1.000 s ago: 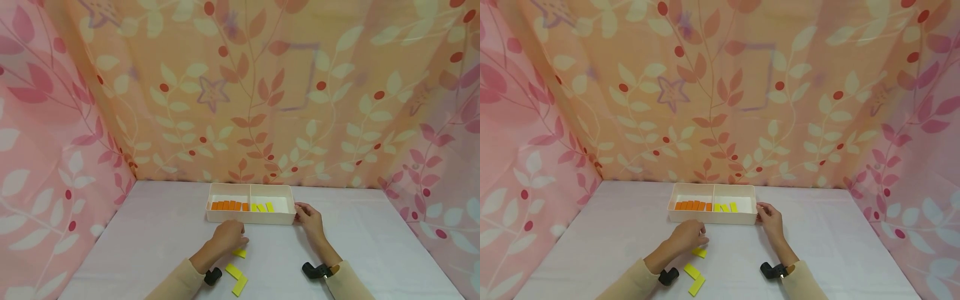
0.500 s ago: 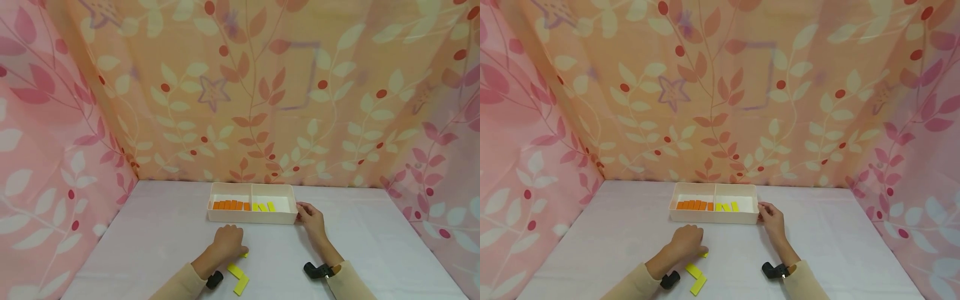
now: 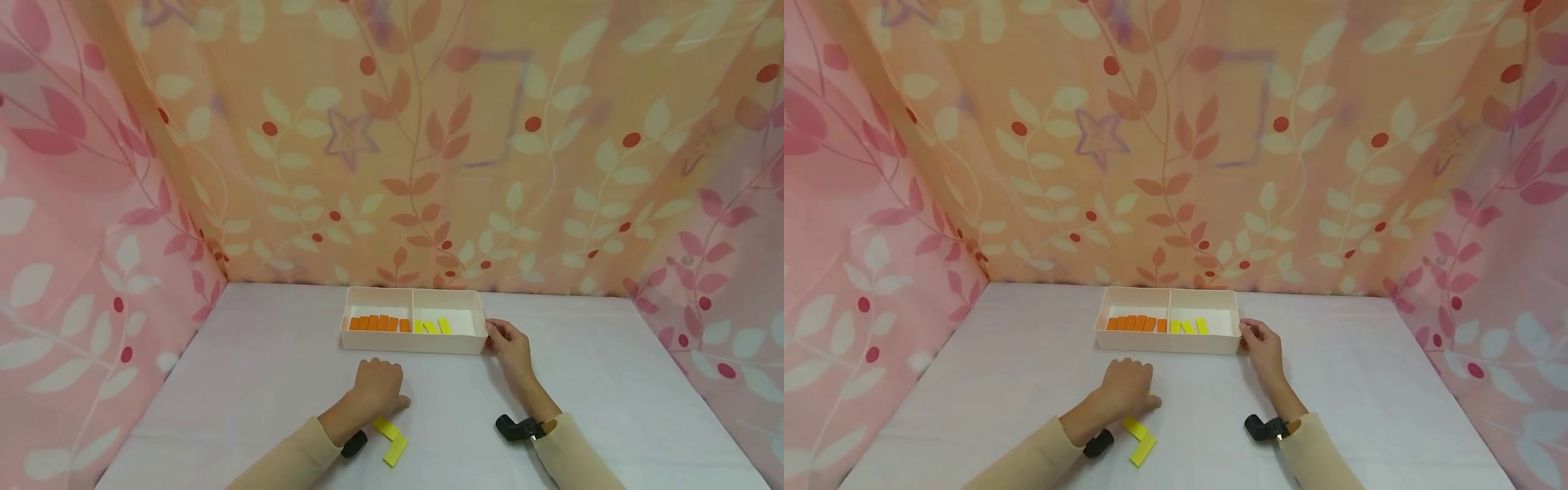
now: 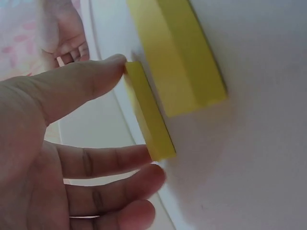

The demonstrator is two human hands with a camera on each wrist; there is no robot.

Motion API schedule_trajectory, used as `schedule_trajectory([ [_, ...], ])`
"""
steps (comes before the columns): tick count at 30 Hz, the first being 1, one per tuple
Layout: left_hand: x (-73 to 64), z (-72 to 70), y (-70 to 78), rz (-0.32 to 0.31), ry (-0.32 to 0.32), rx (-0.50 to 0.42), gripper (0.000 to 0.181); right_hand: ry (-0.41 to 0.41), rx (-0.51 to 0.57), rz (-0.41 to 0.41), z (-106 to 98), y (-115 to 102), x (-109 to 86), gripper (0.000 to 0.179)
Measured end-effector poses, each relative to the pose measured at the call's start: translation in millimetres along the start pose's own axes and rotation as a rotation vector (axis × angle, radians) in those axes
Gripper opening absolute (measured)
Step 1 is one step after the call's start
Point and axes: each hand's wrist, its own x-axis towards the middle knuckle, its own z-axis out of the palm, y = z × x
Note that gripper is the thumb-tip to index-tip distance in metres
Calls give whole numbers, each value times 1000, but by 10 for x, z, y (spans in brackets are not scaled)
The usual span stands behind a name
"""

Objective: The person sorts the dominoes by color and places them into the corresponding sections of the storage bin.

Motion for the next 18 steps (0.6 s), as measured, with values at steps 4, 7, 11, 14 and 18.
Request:
schedule_trajectory([
  [4, -18, -27, 10, -7, -26, 18, 44, -1, 17, -10, 1, -3, 3, 37],
  [7, -29, -35, 12, -8, -26, 25, 43, 0, 12, -12, 3, 2, 6, 36],
  [11, -35, -40, 3, -7, -22, 18, 41, 3, 3, -3, 7, 15, 13, 35],
  [14, -36, -35, -9, -1, -6, 5, 40, 2, -1, 2, 6, 23, 20, 36],
  [18, -43, -4, -27, 9, 16, 5, 39, 1, -13, 7, 2, 31, 10, 37],
])
